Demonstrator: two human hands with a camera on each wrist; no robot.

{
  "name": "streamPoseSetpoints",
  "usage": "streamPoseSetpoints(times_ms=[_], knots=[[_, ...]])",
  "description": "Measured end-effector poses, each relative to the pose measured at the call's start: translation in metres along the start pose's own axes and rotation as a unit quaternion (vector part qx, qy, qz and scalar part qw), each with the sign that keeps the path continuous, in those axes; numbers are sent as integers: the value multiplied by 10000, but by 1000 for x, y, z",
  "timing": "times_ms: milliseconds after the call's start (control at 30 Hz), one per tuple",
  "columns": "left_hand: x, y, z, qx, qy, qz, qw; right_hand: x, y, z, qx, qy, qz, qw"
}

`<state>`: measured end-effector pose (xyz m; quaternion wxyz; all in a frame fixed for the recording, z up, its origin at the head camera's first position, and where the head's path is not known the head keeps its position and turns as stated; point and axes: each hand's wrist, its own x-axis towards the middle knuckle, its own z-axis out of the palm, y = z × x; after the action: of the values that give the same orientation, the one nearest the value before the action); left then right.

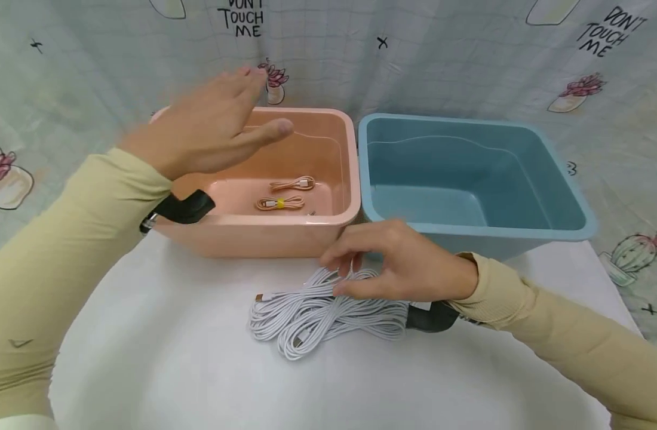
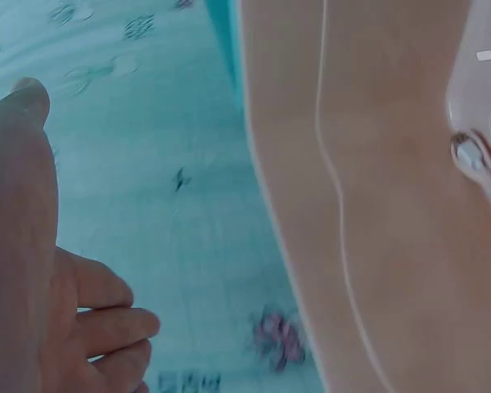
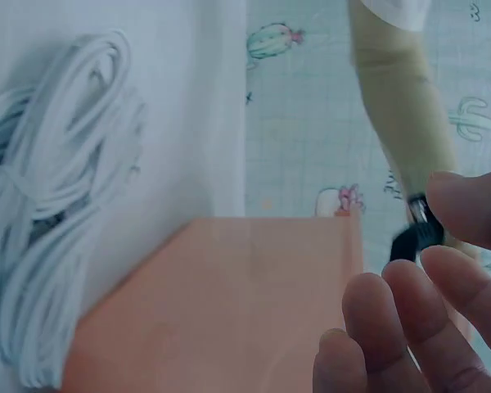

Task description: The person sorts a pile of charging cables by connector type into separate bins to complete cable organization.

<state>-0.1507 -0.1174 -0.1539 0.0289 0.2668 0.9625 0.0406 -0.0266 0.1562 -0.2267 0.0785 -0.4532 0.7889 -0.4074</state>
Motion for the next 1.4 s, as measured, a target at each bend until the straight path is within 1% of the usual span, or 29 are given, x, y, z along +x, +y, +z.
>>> streamPoseSetpoints(times_ms=[100,200,333,433,500,567,667,733,833,1000,1100,1167,1267,1400], knots=[[27,18,8,155,-95,270,9995,-5,6,8,35,-168,249,9995],[50,31,16,199,-153,432,9987,-8,15,14,35,-190,437,9989],[79,37,28,111,-284,605,9977,-13,29,25,156,-234,582,9979],[97,39,40,201,-583,840,9946,-16,38,33,244,-304,614,9973],[106,42,49,198,-807,952,9920,-19,43,36,273,-330,613,9972],[112,45,56,184,-989,1024,9896,-22,48,40,289,-328,558,9975],[116,49,63,-131,-1158,942,9887,-25,54,44,274,-335,527,9977],[118,53,65,-329,-1219,878,9881,-26,57,48,248,-323,502,9979],[120,63,67,-472,-1248,801,9878,-29,61,51,192,-265,469,9984],[123,85,72,-445,-1128,847,9890,-32,67,54,58,-60,435,9990],[127,99,75,-475,-1084,1002,9879,-34,71,55,29,-3,404,9992],[128,105,76,-508,-1086,1058,9871,-35,73,56,34,-22,397,9992],[130,108,76,-398,-1114,1136,9865,-37,75,58,34,-14,450,9990],[134,105,75,-206,-1145,1295,9847,-39,77,58,-23,63,497,9987]])
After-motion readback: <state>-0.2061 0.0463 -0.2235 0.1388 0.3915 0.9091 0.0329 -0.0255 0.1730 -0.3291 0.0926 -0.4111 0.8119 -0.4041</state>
